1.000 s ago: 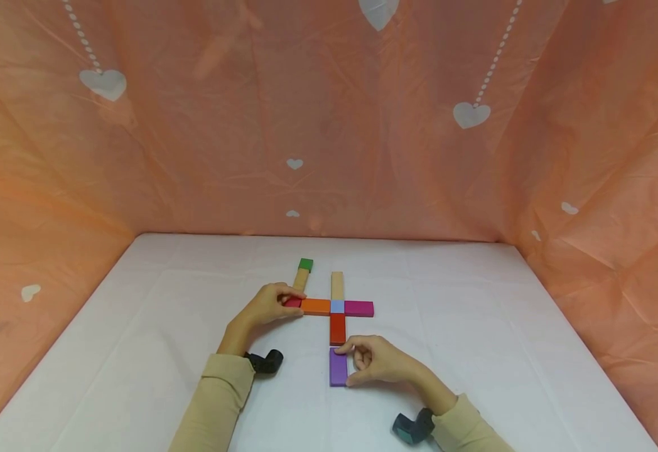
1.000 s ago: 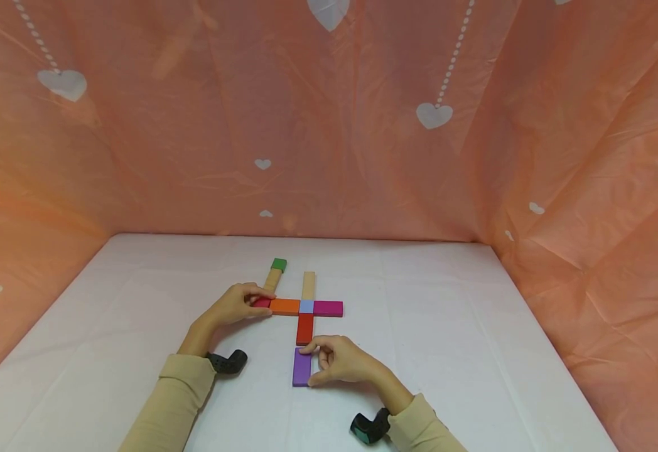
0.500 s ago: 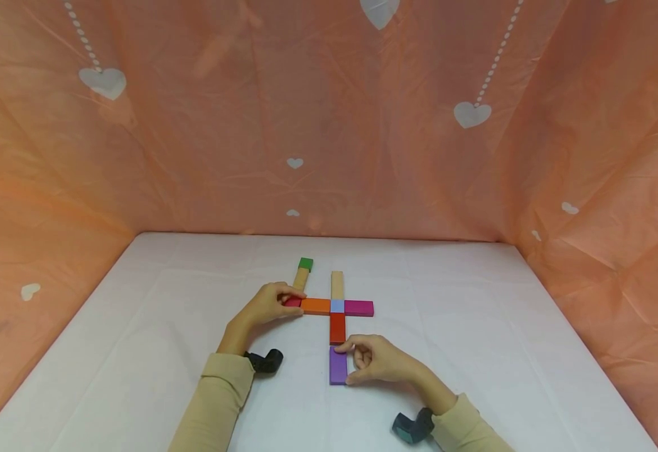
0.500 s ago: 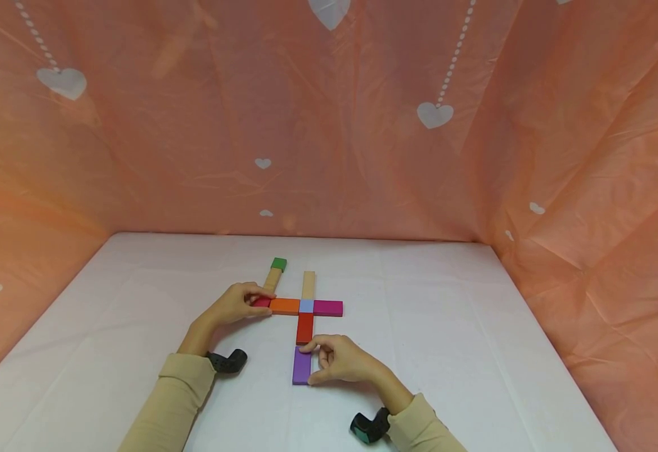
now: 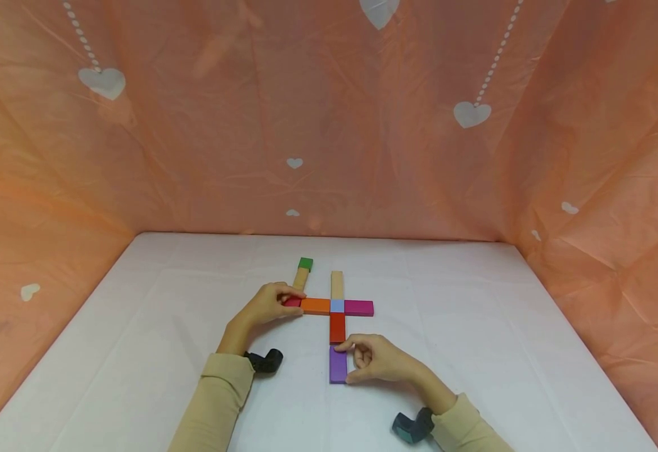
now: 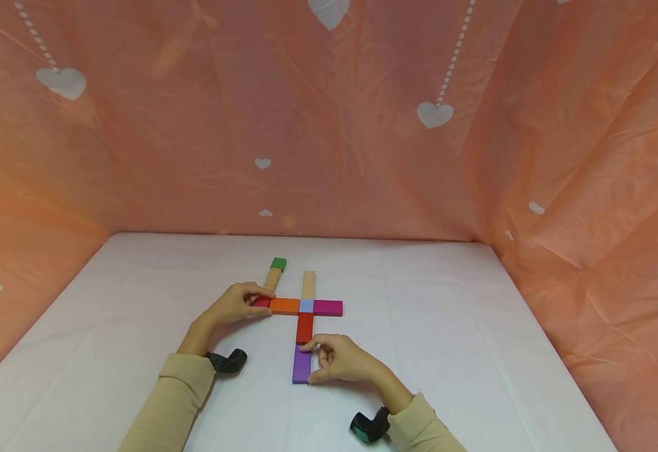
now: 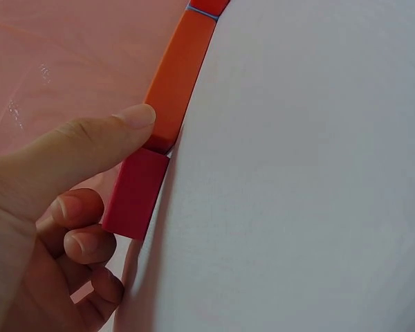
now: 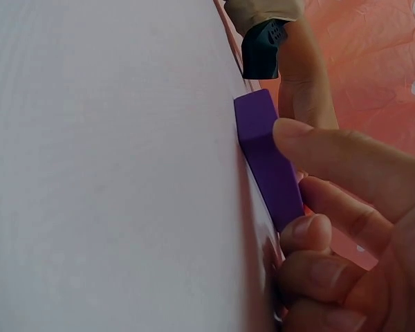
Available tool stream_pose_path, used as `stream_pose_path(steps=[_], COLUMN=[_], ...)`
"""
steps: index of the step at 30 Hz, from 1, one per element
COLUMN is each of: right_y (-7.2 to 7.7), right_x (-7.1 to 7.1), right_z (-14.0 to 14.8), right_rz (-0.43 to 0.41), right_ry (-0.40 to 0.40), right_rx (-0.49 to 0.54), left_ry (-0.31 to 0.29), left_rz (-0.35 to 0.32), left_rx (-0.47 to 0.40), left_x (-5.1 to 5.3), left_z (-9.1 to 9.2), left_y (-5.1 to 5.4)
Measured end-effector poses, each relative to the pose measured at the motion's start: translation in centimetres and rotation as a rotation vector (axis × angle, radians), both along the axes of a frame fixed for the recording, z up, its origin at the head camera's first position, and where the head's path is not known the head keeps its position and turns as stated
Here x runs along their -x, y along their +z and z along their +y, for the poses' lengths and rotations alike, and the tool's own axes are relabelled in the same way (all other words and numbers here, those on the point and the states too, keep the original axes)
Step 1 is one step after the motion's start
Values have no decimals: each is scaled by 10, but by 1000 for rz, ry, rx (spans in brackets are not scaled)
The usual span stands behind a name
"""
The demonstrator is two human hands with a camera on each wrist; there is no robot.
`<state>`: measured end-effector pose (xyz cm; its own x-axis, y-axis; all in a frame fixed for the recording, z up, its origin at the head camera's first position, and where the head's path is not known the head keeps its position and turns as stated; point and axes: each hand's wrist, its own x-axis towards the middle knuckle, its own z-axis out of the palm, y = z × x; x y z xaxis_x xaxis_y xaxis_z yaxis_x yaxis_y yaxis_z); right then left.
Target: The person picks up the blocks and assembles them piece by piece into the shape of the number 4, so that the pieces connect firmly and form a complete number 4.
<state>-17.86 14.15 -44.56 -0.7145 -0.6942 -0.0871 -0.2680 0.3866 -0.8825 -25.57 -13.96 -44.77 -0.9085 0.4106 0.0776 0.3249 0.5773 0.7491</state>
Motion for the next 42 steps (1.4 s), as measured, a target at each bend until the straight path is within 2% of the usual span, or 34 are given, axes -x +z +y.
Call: stream_pose_path(steps=[8, 29, 42], right_y=[-1, -1, -1], right_x=[1, 2, 0], right_z=[0, 1, 1], right_rz=[4, 22, 5], right_ry=[2, -4, -15], right_rx=[-6, -16, -24], left_ry=[17, -3, 5], left_rz=[-23, -2, -24], left_rx=[6, -28, 0], left_x=[1, 2, 1], left_z=[-1, 0, 0], left_y=[0, 0, -1])
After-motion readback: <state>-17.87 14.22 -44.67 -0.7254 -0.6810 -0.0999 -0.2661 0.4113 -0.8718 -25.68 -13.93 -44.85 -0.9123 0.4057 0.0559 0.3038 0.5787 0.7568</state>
